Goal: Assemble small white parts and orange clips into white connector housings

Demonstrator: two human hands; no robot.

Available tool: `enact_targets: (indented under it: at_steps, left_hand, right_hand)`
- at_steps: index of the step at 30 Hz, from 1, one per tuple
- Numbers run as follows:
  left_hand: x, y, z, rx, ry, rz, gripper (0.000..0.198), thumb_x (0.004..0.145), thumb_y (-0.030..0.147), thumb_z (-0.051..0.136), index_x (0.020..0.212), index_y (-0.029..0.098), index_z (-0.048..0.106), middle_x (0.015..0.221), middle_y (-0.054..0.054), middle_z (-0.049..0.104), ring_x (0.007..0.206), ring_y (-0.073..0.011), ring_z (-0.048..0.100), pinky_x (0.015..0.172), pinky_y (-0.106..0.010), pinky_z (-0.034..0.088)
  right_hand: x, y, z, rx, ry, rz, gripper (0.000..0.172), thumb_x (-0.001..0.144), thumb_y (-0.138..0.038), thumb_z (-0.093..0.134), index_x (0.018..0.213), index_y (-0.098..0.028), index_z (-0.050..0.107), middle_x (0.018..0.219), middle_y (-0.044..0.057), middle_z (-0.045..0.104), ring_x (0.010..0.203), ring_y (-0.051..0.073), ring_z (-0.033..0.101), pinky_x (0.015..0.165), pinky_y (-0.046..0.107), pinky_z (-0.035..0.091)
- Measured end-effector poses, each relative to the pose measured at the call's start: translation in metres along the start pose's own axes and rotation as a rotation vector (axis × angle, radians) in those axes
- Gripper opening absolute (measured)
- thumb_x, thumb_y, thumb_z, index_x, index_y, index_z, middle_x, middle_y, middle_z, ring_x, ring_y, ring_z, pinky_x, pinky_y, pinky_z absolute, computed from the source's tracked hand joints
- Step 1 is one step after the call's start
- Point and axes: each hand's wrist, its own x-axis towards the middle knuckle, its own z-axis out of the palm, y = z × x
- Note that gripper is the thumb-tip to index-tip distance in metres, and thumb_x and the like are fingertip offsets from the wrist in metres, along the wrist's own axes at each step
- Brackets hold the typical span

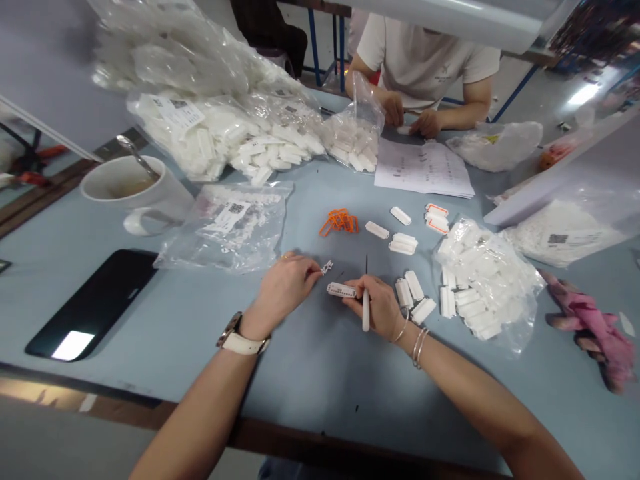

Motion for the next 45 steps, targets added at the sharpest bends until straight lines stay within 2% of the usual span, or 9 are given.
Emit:
enact_targets:
  at_steps: [8, 14, 18, 23, 29, 33, 38, 41, 45]
  left_hand:
    - [-0.002, 0.015, -0.009, 0.15, -0.154, -0.213, 0.022, 0.083, 0.03, 0.052, 0.069, 0.019, 0.064, 0.069, -0.007, 0.066, 0.074, -0.0243, 0.06, 0.067, -0.033, 0.043]
    - [-0.001, 0.014, -0.006, 0.063, -0.162, -0.146, 0.018, 0.083, 0.021, 0.05, 0.071, 0.017, 0.063, 0.07, -0.006, 0.067, 0.073, -0.022, 0.059, 0.074, -0.033, 0.041]
    - [-0.001, 0.011, -0.005, 0.017, -0.168, -0.154, 0.017, 0.082, 0.021, 0.051, 0.071, 0.017, 0.063, 0.067, -0.006, 0.066, 0.07, -0.0218, 0.058, 0.072, -0.033, 0.041]
    - [0.0, 0.01, -0.005, -0.046, -0.161, -0.067, 0.014, 0.081, 0.02, 0.052, 0.073, 0.018, 0.064, 0.07, -0.004, 0.066, 0.07, -0.0203, 0.058, 0.076, -0.034, 0.04]
    - [-0.001, 0.007, -0.008, -0.047, -0.216, -0.124, 0.016, 0.078, 0.022, 0.055, 0.063, 0.019, 0.061, 0.062, -0.004, 0.062, 0.066, -0.0209, 0.057, 0.064, -0.031, 0.041]
    - [0.001, 0.005, -0.011, -0.171, -0.149, -0.141, 0.014, 0.078, 0.02, 0.051, 0.069, 0.019, 0.061, 0.067, -0.003, 0.064, 0.067, -0.0192, 0.056, 0.066, -0.031, 0.042]
    - [0.001, 0.014, -0.017, -0.417, -0.132, -0.193, 0.013, 0.078, 0.027, 0.052, 0.076, 0.02, 0.063, 0.067, 0.0, 0.061, 0.058, -0.0137, 0.051, 0.057, -0.026, 0.041]
    - [-0.002, 0.022, -0.016, -0.48, -0.129, -0.141, 0.013, 0.078, 0.028, 0.053, 0.077, 0.02, 0.062, 0.067, 0.001, 0.06, 0.059, -0.0127, 0.051, 0.055, -0.024, 0.04]
    - [-0.005, 0.031, -0.01, -0.465, -0.047, 0.005, 0.01, 0.078, 0.02, 0.05, 0.077, 0.019, 0.06, 0.071, 0.0, 0.059, 0.07, -0.0147, 0.053, 0.061, -0.025, 0.043]
  right_hand:
    - [0.001, 0.002, 0.001, 0.024, -0.007, -0.001, 0.03, 0.074, -0.016, 0.063, 0.07, -0.024, 0.034, 0.092, 0.005, 0.071, 0.079, 0.019, 0.062, 0.075, 0.033, 0.047]
    - [0.001, 0.0, 0.0, 0.028, -0.021, 0.023, 0.03, 0.075, -0.016, 0.062, 0.07, -0.024, 0.034, 0.094, 0.004, 0.071, 0.082, 0.019, 0.062, 0.077, 0.034, 0.047]
    - [0.0, 0.0, -0.001, 0.029, -0.014, 0.02, 0.029, 0.075, -0.017, 0.063, 0.07, -0.024, 0.035, 0.093, 0.005, 0.071, 0.082, 0.019, 0.062, 0.076, 0.034, 0.047]
    - [0.0, 0.001, -0.001, 0.021, -0.017, 0.018, 0.029, 0.075, -0.016, 0.063, 0.07, -0.023, 0.035, 0.093, 0.005, 0.071, 0.083, 0.019, 0.062, 0.077, 0.034, 0.047]
    - [0.0, 0.001, 0.0, 0.026, -0.012, 0.006, 0.03, 0.074, -0.016, 0.063, 0.07, -0.024, 0.034, 0.093, 0.005, 0.071, 0.081, 0.02, 0.062, 0.076, 0.034, 0.047]
    - [0.0, 0.001, 0.0, 0.028, -0.011, 0.006, 0.029, 0.074, -0.016, 0.062, 0.07, -0.024, 0.035, 0.092, 0.005, 0.071, 0.081, 0.019, 0.062, 0.076, 0.033, 0.047]
    - [-0.001, 0.001, 0.001, 0.087, 0.05, 0.03, 0.027, 0.074, -0.018, 0.062, 0.07, -0.023, 0.036, 0.094, 0.005, 0.071, 0.082, 0.018, 0.065, 0.077, 0.032, 0.048]
    - [-0.001, 0.001, 0.001, 0.126, 0.064, 0.062, 0.024, 0.076, -0.022, 0.061, 0.071, -0.023, 0.037, 0.096, 0.005, 0.071, 0.081, 0.016, 0.066, 0.073, 0.03, 0.05]
    - [-0.001, 0.002, 0.001, 0.129, 0.048, 0.063, 0.022, 0.077, -0.023, 0.058, 0.071, -0.023, 0.037, 0.093, 0.004, 0.071, 0.071, 0.014, 0.065, 0.067, 0.028, 0.05]
